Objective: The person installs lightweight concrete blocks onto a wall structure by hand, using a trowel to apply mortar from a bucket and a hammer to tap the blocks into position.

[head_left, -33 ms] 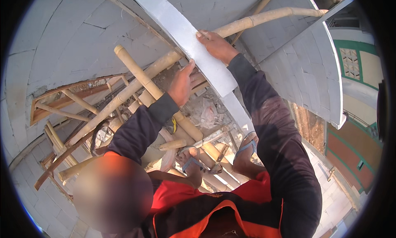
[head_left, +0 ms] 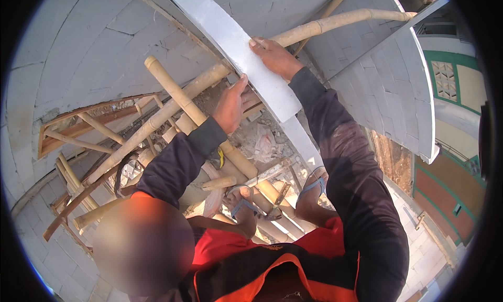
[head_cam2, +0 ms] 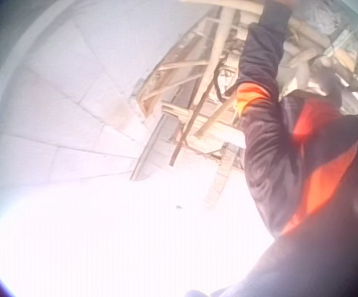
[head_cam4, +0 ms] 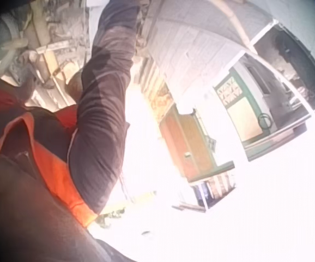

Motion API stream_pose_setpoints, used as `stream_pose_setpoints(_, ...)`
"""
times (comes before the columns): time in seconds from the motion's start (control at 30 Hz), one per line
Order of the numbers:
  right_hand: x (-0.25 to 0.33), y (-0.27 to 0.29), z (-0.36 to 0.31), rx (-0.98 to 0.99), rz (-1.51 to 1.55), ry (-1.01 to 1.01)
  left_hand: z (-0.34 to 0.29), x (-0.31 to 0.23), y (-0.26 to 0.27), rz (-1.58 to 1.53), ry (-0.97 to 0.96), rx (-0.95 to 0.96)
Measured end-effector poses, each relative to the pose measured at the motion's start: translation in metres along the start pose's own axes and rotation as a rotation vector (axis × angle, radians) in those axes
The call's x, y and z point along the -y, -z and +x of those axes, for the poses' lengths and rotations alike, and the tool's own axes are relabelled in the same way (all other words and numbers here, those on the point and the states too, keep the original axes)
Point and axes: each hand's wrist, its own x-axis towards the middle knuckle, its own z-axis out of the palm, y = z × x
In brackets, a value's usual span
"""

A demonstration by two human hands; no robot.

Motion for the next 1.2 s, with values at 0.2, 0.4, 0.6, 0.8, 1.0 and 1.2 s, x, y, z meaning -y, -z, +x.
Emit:
stream_pose_setpoints(0.2,0.01,0.005,-0.004,0.008,0.013,-0.008,-0.001,-0.002,-0.003,0.014,0.011,-0.046)
stream_pose_setpoints(0.4,0.017,0.006,-0.01,0.041,0.047,-0.042,0.003,0.0,-0.001,0.004,0.014,-0.053)
stream_pose_setpoints(0.6,0.006,-0.005,-0.004,-0.054,-0.141,0.014,0.007,0.005,0.005,0.12,-0.04,-0.109)
stream_pose_setpoints(0.8,0.011,-0.01,-0.008,-0.056,-0.221,0.034,0.015,0.004,0.004,0.35,-0.116,-0.262)
stream_pose_setpoints(1.0,0.025,-0.014,-0.016,-0.046,-0.229,0.015,0.022,0.006,0.012,0.456,-0.171,-0.333)
stream_pose_setpoints(1.2,0.022,-0.017,-0.014,-0.086,-0.242,0.044,0.02,-0.003,0.01,0.521,-0.159,-0.313)
